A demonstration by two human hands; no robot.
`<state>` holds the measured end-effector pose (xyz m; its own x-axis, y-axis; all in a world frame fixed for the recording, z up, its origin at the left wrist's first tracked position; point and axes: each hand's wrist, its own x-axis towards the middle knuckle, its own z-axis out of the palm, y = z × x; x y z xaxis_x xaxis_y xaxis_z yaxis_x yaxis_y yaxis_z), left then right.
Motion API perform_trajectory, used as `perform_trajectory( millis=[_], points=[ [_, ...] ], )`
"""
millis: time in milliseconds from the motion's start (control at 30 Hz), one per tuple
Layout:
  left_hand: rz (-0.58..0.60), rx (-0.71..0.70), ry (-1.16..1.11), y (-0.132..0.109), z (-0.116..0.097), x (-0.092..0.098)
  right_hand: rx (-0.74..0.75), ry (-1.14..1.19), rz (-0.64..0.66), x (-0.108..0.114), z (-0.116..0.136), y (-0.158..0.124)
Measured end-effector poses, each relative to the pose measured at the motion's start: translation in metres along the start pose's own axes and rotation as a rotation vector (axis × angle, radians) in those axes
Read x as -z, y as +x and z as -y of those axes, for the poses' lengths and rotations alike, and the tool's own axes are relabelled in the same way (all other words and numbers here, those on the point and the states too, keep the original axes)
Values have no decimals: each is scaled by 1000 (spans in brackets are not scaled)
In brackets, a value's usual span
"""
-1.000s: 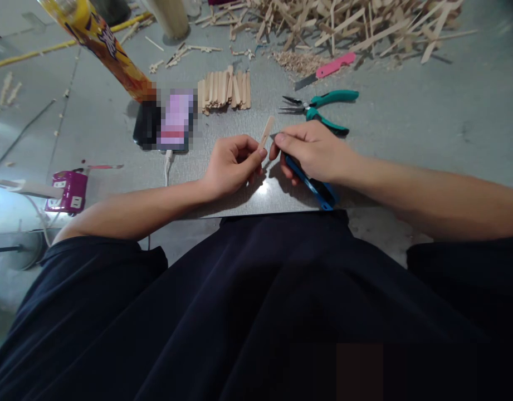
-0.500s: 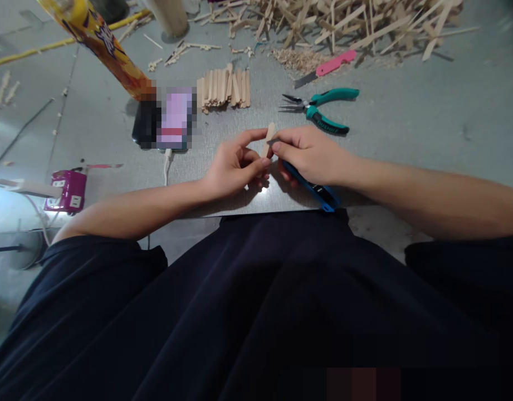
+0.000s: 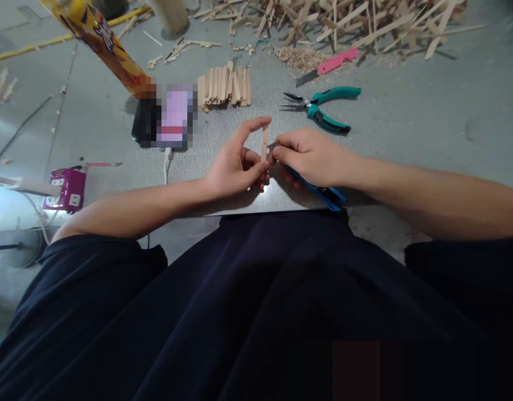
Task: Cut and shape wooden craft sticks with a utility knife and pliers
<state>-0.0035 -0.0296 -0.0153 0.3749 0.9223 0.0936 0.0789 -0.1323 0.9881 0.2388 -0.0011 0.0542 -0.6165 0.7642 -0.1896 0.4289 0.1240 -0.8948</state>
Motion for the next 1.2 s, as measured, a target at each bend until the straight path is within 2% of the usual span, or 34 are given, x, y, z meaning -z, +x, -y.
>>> perform_trajectory(
  millis=[300,467,600,800,933,1100,1200],
  points=[
    [17,-9,7,-1,1,-3,-68,-52,-4,-3,11,-3],
    [-14,-26,143,-2,2,-2,-83,-55,4,-4,7,-4],
    [-32,-108,289,-6,-1,-3,-82,-135,7,-6,11,-7],
    [-26,-196,495,-8,-12,-4,-52,-275,-66,-10,19,-12],
    [-57,-173,459,-7,-12,-3,-88,-214,-5,-11,17,-12],
    [-29,-192,517,-7,-8,-3,6,-124,-107,-12,11,-9],
    [-31,-196,540,-8,-7,-2,-59,-31,29,-10,11,-7]
  ],
)
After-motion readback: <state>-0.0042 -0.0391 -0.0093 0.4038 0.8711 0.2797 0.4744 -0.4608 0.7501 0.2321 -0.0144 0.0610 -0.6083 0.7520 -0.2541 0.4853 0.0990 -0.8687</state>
